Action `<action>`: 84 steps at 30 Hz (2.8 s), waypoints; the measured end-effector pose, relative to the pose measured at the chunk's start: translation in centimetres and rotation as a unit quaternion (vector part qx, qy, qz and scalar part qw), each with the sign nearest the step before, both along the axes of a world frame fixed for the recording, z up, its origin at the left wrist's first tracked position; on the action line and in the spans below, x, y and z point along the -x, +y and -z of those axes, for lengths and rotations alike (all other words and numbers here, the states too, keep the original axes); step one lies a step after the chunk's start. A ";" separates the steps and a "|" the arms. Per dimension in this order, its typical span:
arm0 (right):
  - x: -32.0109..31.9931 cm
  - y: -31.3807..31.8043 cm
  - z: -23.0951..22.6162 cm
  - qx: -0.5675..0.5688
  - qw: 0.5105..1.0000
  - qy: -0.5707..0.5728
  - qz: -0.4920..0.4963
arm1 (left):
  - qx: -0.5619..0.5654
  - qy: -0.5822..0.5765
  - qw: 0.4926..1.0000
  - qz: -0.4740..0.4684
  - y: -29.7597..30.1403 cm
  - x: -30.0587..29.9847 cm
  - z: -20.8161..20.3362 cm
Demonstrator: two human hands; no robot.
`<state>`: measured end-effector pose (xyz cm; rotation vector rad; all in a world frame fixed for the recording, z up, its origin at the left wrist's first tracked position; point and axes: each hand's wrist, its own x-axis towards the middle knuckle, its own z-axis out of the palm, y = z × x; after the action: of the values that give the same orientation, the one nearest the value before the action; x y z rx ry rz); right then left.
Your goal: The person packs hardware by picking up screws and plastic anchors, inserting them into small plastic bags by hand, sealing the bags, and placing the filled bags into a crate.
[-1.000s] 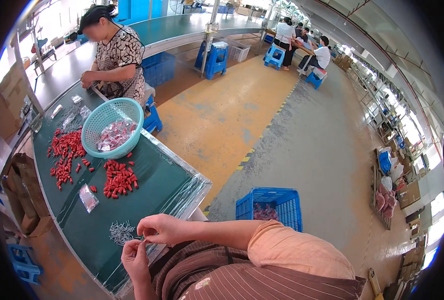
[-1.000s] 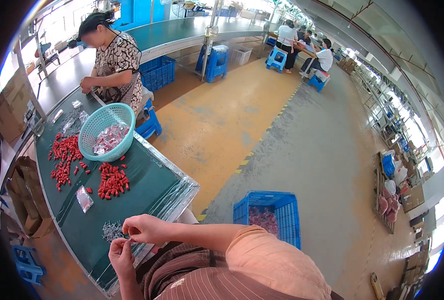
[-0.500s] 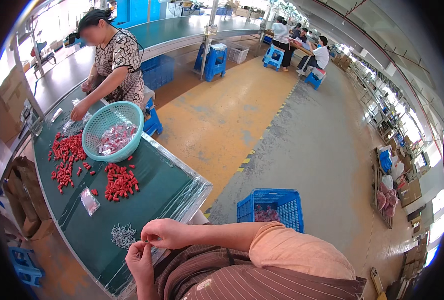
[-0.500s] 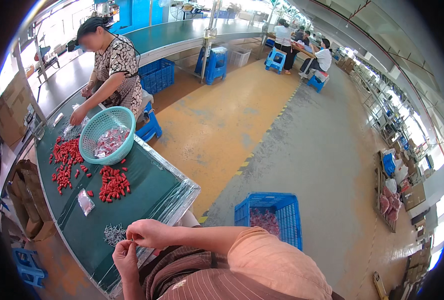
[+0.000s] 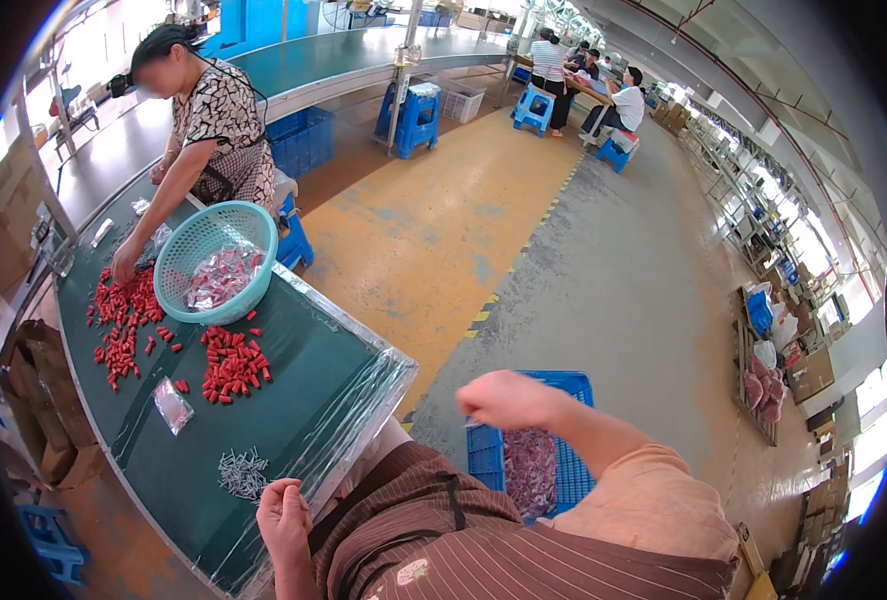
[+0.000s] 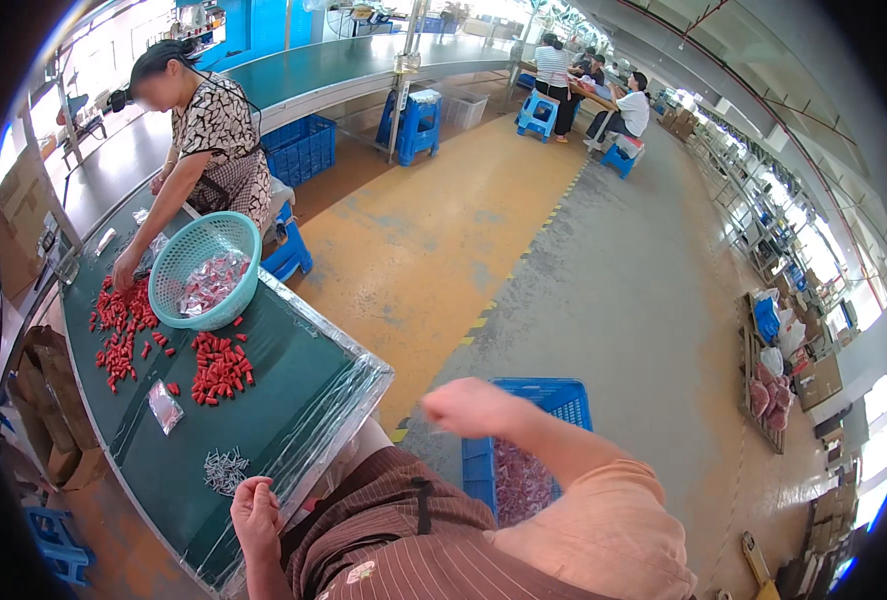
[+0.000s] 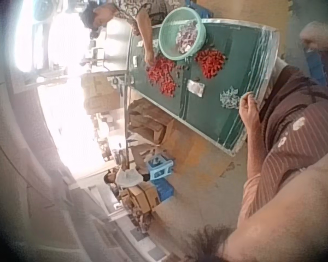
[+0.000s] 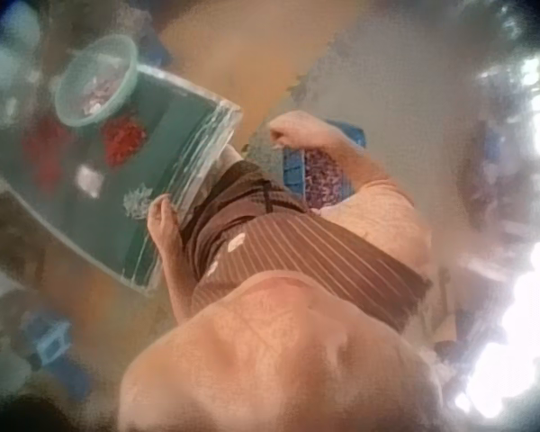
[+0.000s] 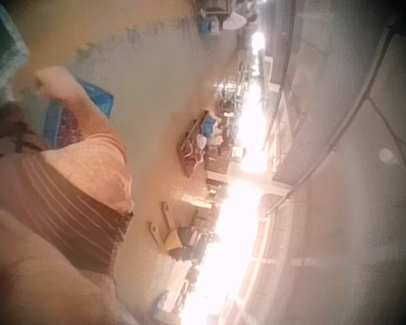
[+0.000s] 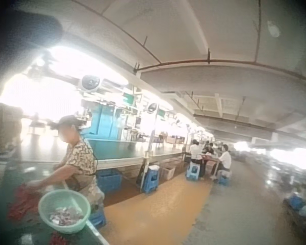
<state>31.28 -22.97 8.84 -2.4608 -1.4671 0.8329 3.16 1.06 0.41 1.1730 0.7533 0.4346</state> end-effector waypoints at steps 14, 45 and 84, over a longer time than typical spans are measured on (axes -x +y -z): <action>11.7 11.1 4.2 -0.398 0.901 0.158 -0.071 | 0.097 -0.075 0.992 0.035 -3.1 -3.1 -2.1; 13.1 14.3 8.7 -0.362 0.885 0.292 -0.011 | 0.101 -0.086 0.991 0.021 -2.5 -2.1 -0.6; 13.2 14.1 9.0 -0.321 0.840 0.426 0.099 | 0.057 -0.033 0.996 -0.063 -2.1 -2.1 0.4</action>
<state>18.12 -8.90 -0.11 -1.3983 -0.9082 0.9844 5.23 -1.09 -0.03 1.0036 0.7871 0.5267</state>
